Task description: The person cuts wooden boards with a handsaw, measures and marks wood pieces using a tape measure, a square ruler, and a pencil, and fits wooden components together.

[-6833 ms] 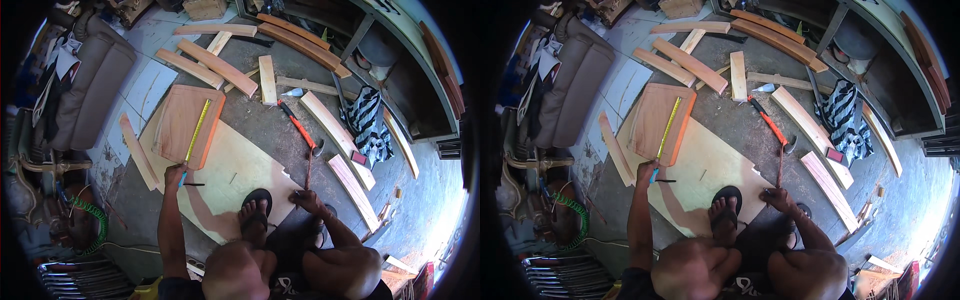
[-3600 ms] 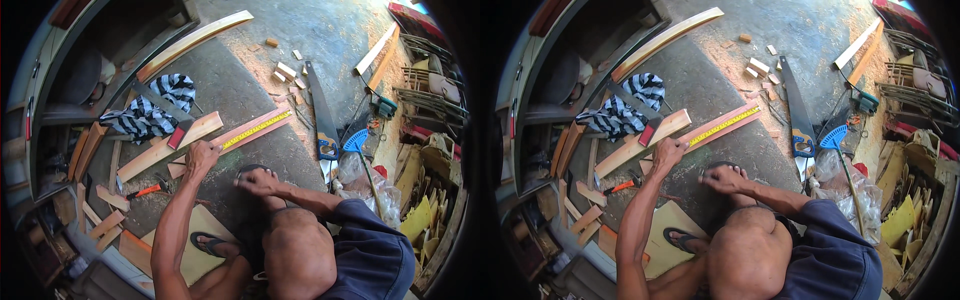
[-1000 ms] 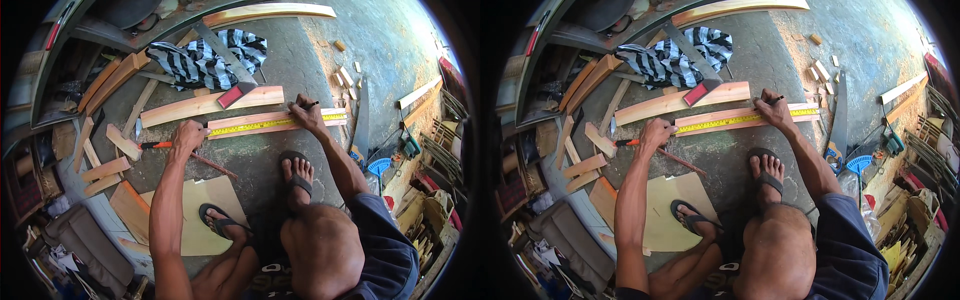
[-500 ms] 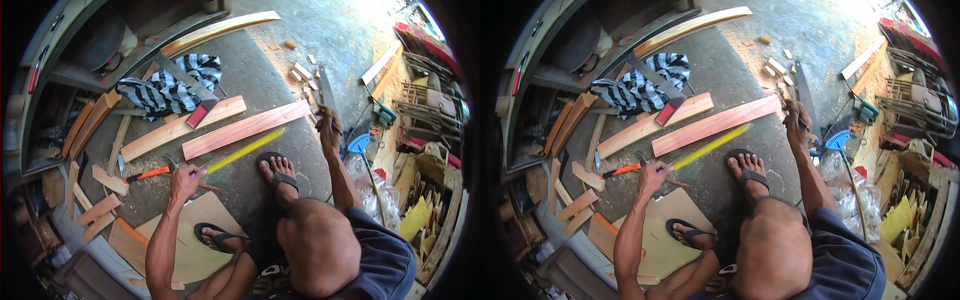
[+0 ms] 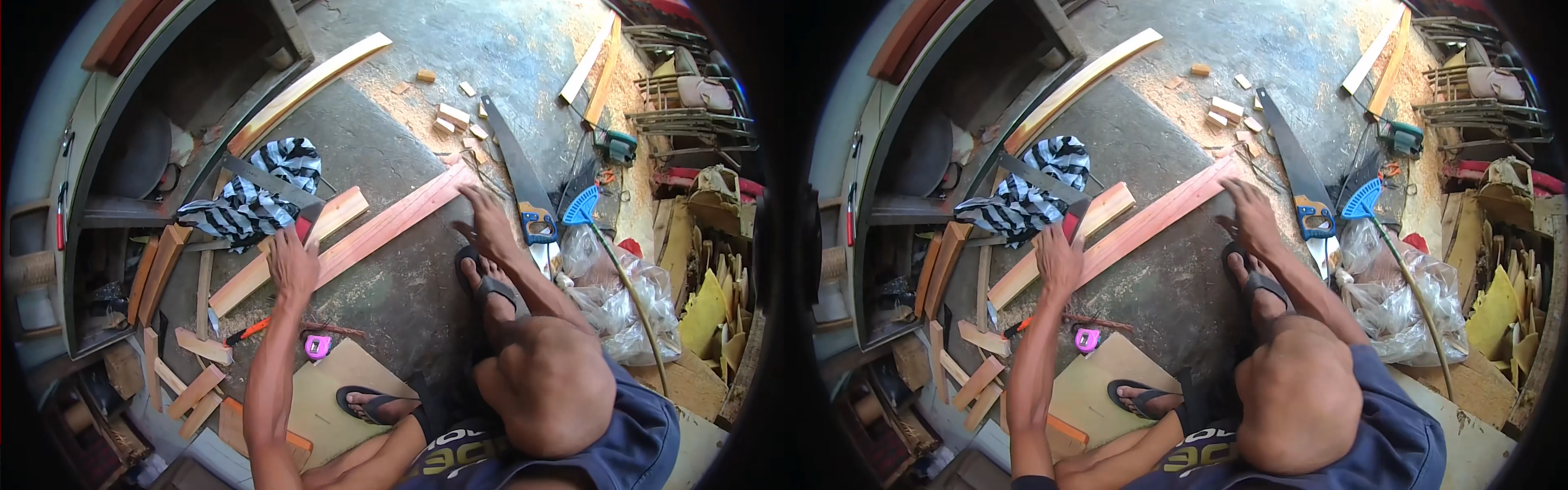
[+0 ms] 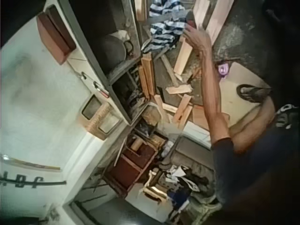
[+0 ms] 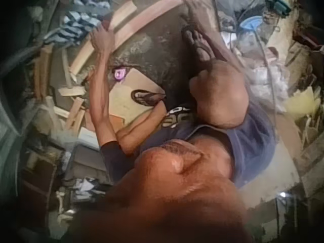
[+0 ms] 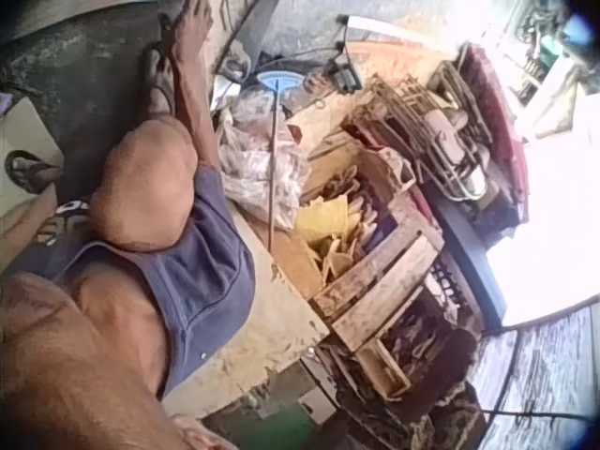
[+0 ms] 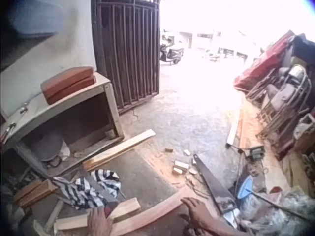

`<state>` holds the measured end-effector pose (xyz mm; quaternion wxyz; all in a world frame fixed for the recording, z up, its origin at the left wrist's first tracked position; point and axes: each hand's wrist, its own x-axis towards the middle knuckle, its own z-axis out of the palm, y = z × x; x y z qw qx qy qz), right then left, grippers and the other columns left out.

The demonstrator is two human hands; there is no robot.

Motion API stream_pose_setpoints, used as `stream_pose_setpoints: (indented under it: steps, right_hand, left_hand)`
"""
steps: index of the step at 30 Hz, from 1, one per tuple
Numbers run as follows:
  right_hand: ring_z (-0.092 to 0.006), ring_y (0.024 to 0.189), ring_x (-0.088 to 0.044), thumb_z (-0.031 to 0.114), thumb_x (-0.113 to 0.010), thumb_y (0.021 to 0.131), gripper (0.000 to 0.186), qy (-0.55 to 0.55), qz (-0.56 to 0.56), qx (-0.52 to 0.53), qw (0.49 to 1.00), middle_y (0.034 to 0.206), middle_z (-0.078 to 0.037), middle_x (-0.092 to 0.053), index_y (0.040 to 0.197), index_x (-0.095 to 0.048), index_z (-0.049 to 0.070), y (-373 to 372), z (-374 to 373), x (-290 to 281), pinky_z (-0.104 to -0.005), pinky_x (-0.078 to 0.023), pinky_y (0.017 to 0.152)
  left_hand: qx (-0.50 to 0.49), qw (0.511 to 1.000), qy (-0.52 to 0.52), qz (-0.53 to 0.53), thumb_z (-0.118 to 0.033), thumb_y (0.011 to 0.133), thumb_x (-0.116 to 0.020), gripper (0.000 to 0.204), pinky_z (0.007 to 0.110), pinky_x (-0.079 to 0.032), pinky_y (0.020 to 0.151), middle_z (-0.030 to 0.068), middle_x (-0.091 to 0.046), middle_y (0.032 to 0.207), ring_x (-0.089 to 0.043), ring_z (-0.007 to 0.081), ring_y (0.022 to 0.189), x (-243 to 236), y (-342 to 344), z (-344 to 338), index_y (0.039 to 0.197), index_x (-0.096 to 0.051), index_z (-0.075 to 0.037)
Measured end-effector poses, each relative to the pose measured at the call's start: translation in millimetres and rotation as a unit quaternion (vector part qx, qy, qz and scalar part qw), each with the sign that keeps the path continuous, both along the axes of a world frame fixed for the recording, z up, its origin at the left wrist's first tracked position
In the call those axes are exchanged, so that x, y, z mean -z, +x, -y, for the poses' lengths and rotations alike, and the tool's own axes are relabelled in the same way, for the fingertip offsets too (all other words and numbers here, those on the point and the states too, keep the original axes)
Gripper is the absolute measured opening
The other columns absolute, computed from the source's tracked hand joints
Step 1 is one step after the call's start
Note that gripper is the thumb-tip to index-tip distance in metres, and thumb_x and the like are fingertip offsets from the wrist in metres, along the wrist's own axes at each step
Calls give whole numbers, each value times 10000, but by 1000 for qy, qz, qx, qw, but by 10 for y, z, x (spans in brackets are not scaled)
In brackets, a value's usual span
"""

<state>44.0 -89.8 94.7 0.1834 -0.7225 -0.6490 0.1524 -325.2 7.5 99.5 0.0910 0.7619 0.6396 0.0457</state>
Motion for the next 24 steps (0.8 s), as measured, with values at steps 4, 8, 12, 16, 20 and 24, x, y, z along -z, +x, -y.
stream_pose_setpoints:
  steps: [4,8,12,16,20,24]
  right_hand:
    - [-313,1373,-488,336,-805,812,675,53,90,-198,975,1412,-79,-572,1404,-536,159,-122,-593,328,-581,-256,1206]
    - [-253,1320,-535,233,-711,890,493,-21,79,-306,949,1338,-85,-601,1355,-564,158,390,-937,549,-601,-261,1206]
    - [-254,1281,-563,170,-715,871,486,-9,64,-270,961,1234,-71,-638,1335,-570,184,939,-1113,456,-626,-247,1207]
    - [-306,1241,-580,263,-736,885,567,106,98,-259,955,1199,-90,-653,1404,-544,138,1150,-1072,327,-578,-340,1138]
    - [-260,1068,-669,384,-654,994,483,-81,-473,-79,874,1132,-181,-697,1306,-606,18,667,-702,40,-395,-529,920]
    - [-156,850,-697,282,-637,1020,351,-182,-629,21,756,997,-104,-722,1254,-624,20,31,-128,400,-307,-569,750]
  left_hand:
    - [-33,994,-67,-76,-271,856,-760,457,497,-473,944,191,-601,1160,-569,374,1127,220,-107,-397,1190,-613,4]
    - [-30,992,-79,-99,-248,838,-777,399,499,-473,944,180,-594,1124,-563,372,1127,109,37,-370,1119,-646,3]
    - [26,997,-18,-76,-186,816,-778,420,492,-456,916,178,-581,1090,-559,368,1081,-309,376,-158,1163,-614,-15]
    - [154,988,-6,21,-166,816,-771,500,481,-437,895,176,-562,1079,-541,353,1028,-714,1254,-43,1250,-572,-17]
    - [176,983,-43,18,-227,824,-774,469,482,-452,847,158,-556,1045,-542,341,987,-646,1906,139,1194,-588,-7]
    - [171,981,-86,-13,-214,824,-767,450,480,-457,855,162,-559,1049,-551,353,1007,-275,2054,400,1177,-586,-1]
